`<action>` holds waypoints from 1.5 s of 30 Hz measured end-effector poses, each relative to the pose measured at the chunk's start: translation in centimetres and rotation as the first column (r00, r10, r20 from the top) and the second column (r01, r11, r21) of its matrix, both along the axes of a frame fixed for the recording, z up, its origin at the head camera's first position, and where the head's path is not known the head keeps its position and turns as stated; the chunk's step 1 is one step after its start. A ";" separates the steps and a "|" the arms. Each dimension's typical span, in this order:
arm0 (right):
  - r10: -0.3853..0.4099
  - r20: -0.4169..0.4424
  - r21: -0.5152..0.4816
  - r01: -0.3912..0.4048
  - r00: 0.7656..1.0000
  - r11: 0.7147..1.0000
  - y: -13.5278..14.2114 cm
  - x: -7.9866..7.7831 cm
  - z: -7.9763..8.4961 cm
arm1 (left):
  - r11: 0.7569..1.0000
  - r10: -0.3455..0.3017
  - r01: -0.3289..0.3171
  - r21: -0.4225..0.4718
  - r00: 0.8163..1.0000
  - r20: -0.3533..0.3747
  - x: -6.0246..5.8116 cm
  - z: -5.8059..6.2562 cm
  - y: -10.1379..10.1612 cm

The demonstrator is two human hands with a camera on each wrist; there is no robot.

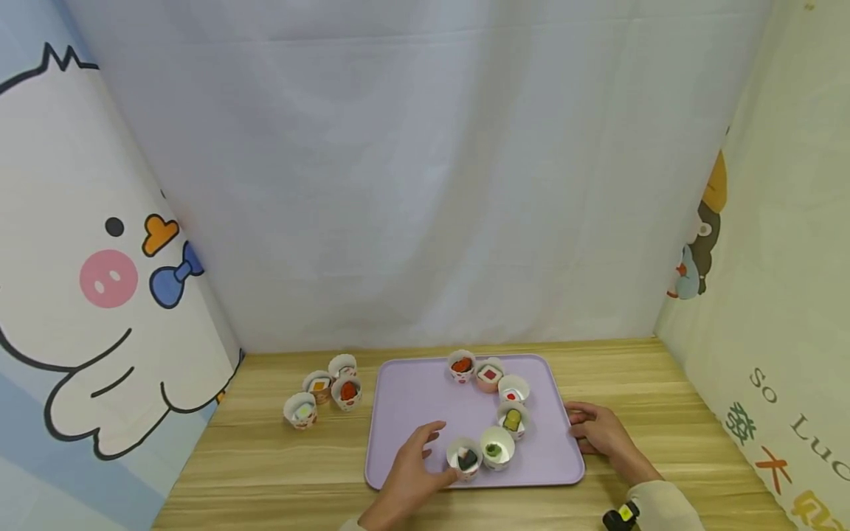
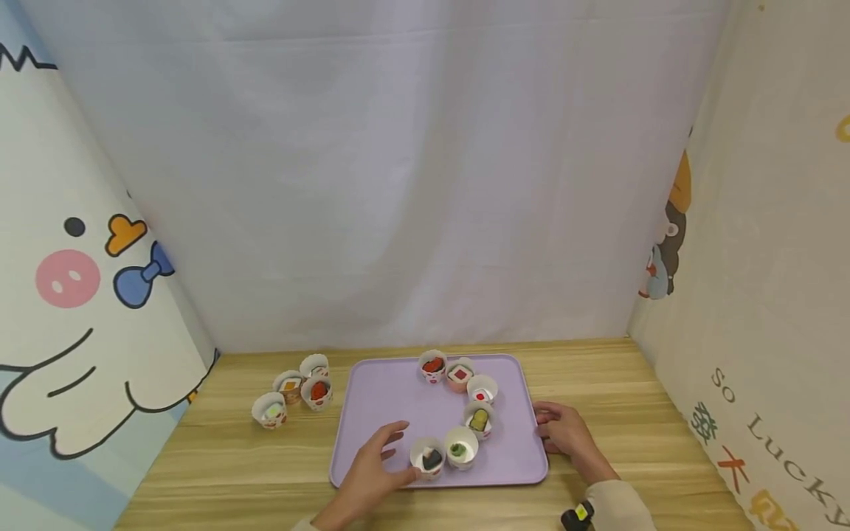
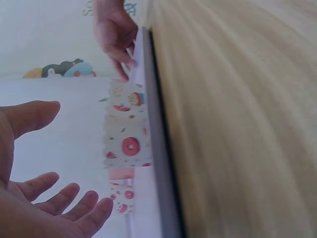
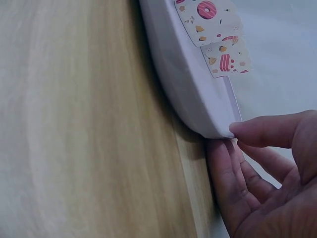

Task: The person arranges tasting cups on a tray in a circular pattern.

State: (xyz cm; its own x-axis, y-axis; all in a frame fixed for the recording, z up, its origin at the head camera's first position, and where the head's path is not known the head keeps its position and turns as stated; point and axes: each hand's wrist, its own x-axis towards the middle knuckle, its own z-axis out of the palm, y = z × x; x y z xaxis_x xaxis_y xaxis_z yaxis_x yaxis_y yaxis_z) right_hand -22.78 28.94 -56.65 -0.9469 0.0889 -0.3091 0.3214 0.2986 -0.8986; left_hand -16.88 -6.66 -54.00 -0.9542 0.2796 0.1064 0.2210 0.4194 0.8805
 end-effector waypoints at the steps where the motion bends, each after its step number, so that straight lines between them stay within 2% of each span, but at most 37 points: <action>1: -0.002 0.000 -0.001 0.002 1.000 1.000 0.0 0.0 0.0 | 1.000 0.005 -0.005 0.004 1.000 -0.002 0.0 0.3 -0.2; 8: -0.001 -0.003 0.005 0.001 1.000 1.000 -0.1 0.1 0.0 | 0.998 0.052 -0.050 0.024 0.997 -0.060 0.1 2.1 -2.0; 13: -0.007 -0.003 0.003 0.007 1.000 1.000 0.0 0.1 0.0 | 0.993 0.111 -0.108 0.053 0.992 -0.057 0.1 3.1 -3.8; 22: -0.004 -0.007 0.001 0.004 1.000 1.000 0.0 0.1 0.1 | 0.967 0.249 -0.247 0.058 0.968 -0.042 0.0 4.5 -6.9; 29: -0.003 0.002 0.018 0.003 1.000 1.000 0.0 0.1 0.2 | 0.948 0.317 -0.315 0.049 0.948 -0.030 -0.1 5.2 -9.7; 34: -0.001 0.005 0.021 0.001 1.000 1.000 0.0 0.1 0.3 | 0.926 0.376 -0.374 0.054 0.925 -0.047 -0.5 5.4 -11.9; 40: 0.009 -0.005 0.013 -0.009 1.000 1.000 0.0 0.1 0.3 | 0.880 0.452 -0.452 0.144 0.891 0.034 -0.7 5.7 -14.1; 45: 0.005 -0.002 0.012 -0.005 1.000 1.000 0.0 0.1 0.2 | 0.842 0.513 -0.514 0.163 0.857 0.048 -1.3 5.3 -16.0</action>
State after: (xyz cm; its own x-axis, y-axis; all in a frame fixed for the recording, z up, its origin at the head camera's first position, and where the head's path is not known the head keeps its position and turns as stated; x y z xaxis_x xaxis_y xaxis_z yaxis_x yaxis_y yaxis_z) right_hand -22.67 28.93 -56.43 -0.9480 0.0875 -0.3060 0.3178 0.3116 -0.8955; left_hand -18.17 -22.63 -48.67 -0.9567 -0.2716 0.1045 0.0119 0.3223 0.9466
